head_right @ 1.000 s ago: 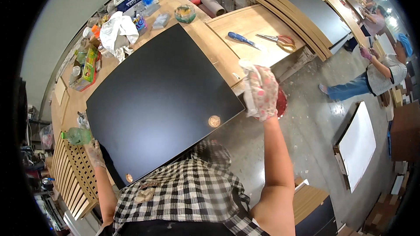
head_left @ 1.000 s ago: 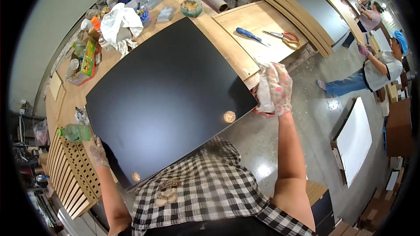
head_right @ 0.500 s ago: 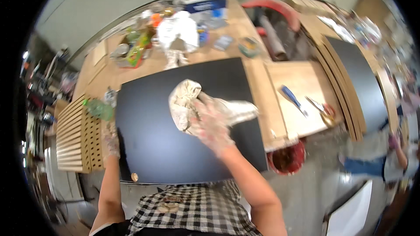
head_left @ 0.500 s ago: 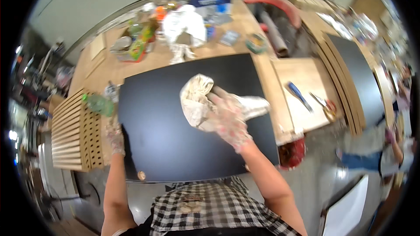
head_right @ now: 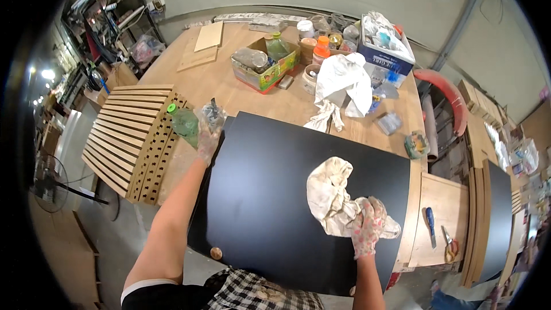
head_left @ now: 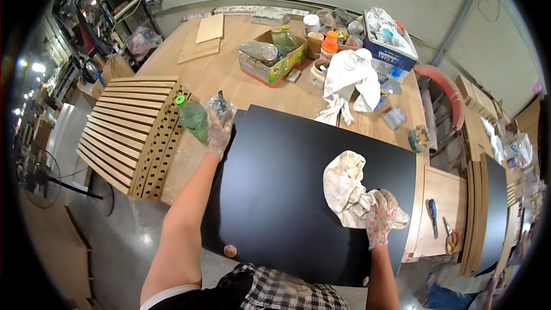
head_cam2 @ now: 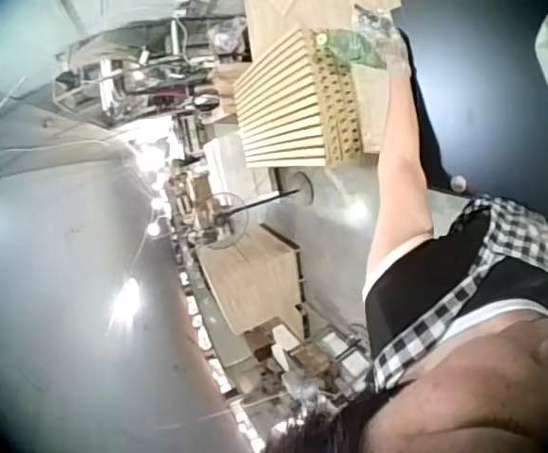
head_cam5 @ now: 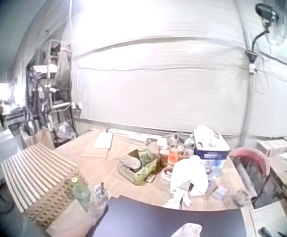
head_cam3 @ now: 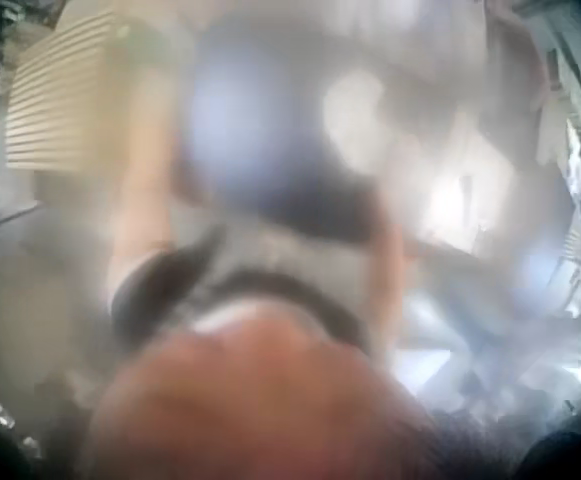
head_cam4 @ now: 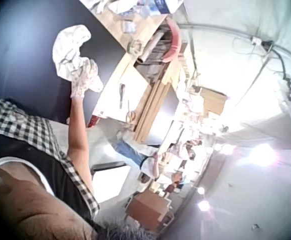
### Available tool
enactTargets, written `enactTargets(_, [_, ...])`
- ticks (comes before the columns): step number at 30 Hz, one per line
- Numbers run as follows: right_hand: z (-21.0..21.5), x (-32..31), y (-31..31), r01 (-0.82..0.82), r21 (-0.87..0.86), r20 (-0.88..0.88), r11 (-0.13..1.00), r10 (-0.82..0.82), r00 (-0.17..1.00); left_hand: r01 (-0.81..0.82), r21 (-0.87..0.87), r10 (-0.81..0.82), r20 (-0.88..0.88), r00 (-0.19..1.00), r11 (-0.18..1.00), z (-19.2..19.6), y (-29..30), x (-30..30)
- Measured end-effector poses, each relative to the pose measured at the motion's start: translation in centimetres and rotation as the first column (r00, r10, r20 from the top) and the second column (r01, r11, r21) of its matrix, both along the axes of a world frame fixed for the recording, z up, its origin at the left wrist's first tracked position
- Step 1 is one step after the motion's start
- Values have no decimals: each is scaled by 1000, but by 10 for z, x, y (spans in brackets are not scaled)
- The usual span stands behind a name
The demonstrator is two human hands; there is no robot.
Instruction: The person wipes down slatted wooden panels and black furniture boards with a cloth, then applies a substance from a container using a brush to the surfaces.
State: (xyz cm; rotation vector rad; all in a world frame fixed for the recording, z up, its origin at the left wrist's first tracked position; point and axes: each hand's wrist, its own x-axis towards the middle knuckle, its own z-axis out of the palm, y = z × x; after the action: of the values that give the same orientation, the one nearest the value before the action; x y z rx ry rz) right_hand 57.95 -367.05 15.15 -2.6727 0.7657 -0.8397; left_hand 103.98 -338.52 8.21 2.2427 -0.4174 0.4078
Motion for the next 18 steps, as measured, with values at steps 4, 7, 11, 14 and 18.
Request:
enactTargets(4, [1,4,1,34,-10,-57,999,-34,998,-308,307,274,149,950,900,3,-43,49])
enactTargets(7, [4,11,4,45,4,-69,999,-45,997,-355,492,403,10,915,795,26,-54,69])
enactTargets(11, [4,10,1,53,-13,-76,999,-54,996,-236,430,382,-295,876,871,28,-59,88])
enactTargets(14, [3,10,1,61,-55,-56,997,-64,996,-197,394,295,-206,933,898,25,-60,77])
enactTargets(18, [6,8,1,11,-31,-16,999,-11,1000,-119,340,125,4,992,933,34,-55,70])
